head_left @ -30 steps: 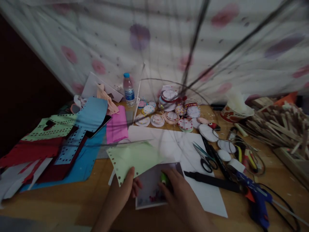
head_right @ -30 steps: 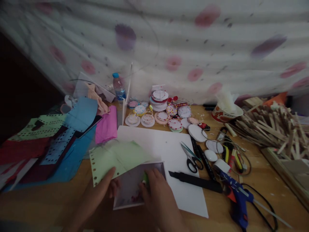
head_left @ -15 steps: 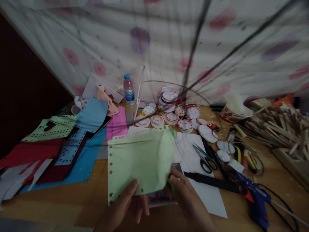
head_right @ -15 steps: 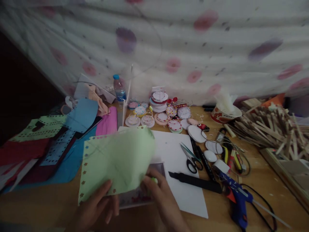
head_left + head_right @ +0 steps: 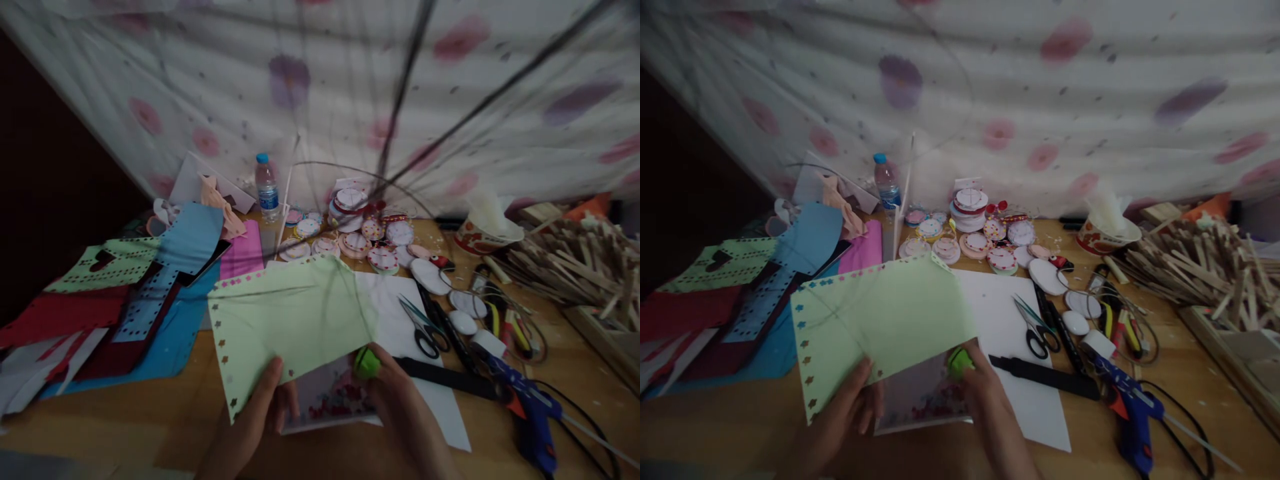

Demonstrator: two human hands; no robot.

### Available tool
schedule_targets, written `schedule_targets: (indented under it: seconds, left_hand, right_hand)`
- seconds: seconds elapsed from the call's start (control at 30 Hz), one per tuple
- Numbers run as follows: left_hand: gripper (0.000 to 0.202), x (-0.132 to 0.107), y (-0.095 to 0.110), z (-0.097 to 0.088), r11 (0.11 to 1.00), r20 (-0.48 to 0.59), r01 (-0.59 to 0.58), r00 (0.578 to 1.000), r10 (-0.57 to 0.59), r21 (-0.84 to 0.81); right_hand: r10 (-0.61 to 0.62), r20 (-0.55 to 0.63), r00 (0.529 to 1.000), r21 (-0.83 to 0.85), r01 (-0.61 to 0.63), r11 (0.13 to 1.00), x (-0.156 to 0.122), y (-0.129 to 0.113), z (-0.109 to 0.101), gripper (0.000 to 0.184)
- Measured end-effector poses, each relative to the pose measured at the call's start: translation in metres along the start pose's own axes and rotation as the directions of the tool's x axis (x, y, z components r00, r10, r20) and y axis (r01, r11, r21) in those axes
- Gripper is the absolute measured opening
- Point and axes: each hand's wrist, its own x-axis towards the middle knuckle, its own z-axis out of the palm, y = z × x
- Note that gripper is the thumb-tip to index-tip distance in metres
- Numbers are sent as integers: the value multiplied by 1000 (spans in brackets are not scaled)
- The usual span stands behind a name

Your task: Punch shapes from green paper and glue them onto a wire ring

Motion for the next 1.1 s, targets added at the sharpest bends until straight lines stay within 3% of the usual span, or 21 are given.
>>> schedule_targets:
  seconds: [0.1,0.27,0.63,0.83,1.1]
  left_hand:
    - [65,0,7,5,999,-22,-11,1000,12,31]
    - [61,-7,21,16,992,-260,44,965,-11,120]
    - [56,-16,30,33,980,-416,75,909,8,184]
    - [59,-14,23,32,983,-373,66,928,3,173]
    - [60,-14,23,32,981,-360,45,933,26,187]
  right_hand:
    - [61,63,996,-11,-60,998,-6,1,12,40]
    - [23,295,955,111,-58,992,-3,-2,33,32]
    - [46,291,956,121,-85,989,-1,-5,38,23]
    - [82,290,954,113,-119,986,-1,-7,37,21]
    - [8,308,951,164,-61,984,0,-1,38,22]
